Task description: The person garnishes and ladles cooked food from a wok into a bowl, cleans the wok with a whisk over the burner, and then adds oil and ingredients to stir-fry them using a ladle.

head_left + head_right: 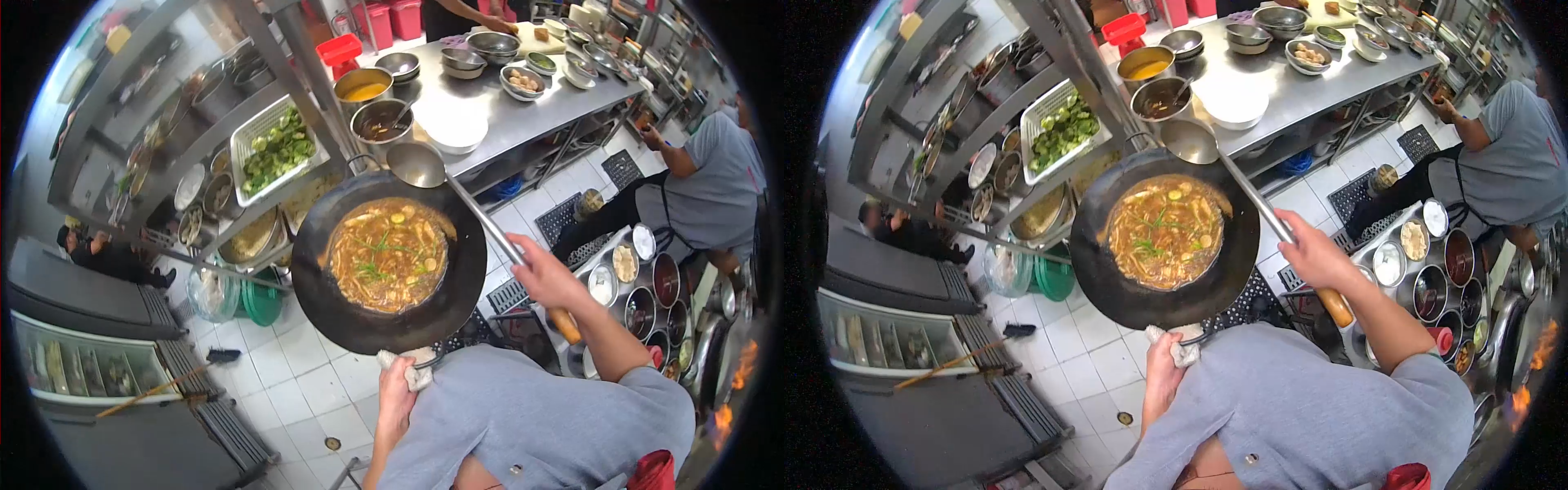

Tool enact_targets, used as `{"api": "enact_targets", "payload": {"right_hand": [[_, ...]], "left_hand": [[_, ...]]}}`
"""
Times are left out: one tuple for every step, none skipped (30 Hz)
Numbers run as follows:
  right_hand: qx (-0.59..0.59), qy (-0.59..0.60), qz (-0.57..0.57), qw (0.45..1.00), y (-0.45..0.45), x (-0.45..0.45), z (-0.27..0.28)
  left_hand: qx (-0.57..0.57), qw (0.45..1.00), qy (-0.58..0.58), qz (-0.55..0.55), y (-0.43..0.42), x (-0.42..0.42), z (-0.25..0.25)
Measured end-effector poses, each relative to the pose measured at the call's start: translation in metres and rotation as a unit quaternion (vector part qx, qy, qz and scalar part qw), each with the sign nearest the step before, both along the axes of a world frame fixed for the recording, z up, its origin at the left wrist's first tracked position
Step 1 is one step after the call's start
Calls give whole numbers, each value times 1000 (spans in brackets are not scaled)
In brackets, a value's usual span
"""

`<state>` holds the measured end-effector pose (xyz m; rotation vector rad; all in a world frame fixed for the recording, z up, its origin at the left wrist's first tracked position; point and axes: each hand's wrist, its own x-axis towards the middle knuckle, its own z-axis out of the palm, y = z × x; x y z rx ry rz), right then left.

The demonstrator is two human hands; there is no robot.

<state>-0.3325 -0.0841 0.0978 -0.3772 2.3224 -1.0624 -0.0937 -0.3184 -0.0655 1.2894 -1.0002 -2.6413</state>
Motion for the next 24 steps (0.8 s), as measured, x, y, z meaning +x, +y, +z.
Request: {"api": "enact_targets", "payload": {"right_hand": [[9, 53, 19, 998, -5, 9, -16], [18, 108, 38, 993, -9, 16, -32], [28, 120, 33, 992, -16, 21, -45], [26, 107, 30, 993, -25, 23, -50], [25, 93, 28, 995, -35, 26, -51], [24, 77, 24, 996, -41, 30, -55], [14, 100, 38, 994, -44, 31, -74], [-10, 92, 55, 994, -49, 31, -80], [-33, 83, 71, 993, -57, 33, -85], [-58, 74, 87, 992, -65, 36, -87], [-34, 22, 102, 994, -73, 39, -76], [-10, -9, 123, 992, -76, 42, -71], [-22, -24, 147, 989, -72, 44, -63], [-34, -38, 171, 984, -66, 45, -53], [-48, -31, 186, 981, -55, 45, -43], [-63, -24, 202, 977, -41, 43, -38], [-85, 4, 187, 979, -32, 45, -38], [-40, 18, 160, 986, -30, 40, -36], [6, 30, 131, 991, -27, 35, -31], [50, 43, 98, 993, -25, 34, -27], [40, 123, 81, 988, -22, 29, -47], [38, 141, 84, 986, -22, 27, -61], [36, 158, 86, 983, -28, 28, -66], [34, 175, 89, 980, -31, 29, -65]], "left_hand": [[-2, 1000, -1, -6, 0, 5, -2], [-4, 1000, 1, -12, -1, 2, 3], [-6, 1000, 3, -19, -1, -2, 8], [-5, 1000, 8, -16, -2, -6, 15], [-3, 1000, 12, -14, -1, -10, 23], [-1, 1000, 15, -13, 0, -9, 27], [-8, 1000, 21, -6, -1, -9, 23], [-10, 1000, 20, -15, -2, -9, 25], [-12, 999, 17, -26, -3, -9, 30], [-14, 999, 15, -37, -4, -10, 34], [-19, 998, 26, -44, -6, -10, 36], [-23, 998, 37, -51, -6, -10, 38], [-27, 997, 47, -59, -7, -9, 39], [-29, 997, 41, -60, -8, -8, 41], [-33, 997, 37, -61, -10, -7, 42], [-37, 997, 32, -61, -14, -6, 42], [-43, 997, 34, -61, -17, -7, 42], [-47, 996, 36, -60, -19, -7, 41], [-50, 996, 35, -61, -19, -5, 40], [-43, 997, 30, -59, -20, -3, 41], [-38, 997, 28, -58, -21, -5, 42], [-34, 997, 26, -57, -22, -5, 43], [-35, 997, 27, -59, -23, -6, 43], [-36, 997, 28, -60, -23, -6, 43]]}}
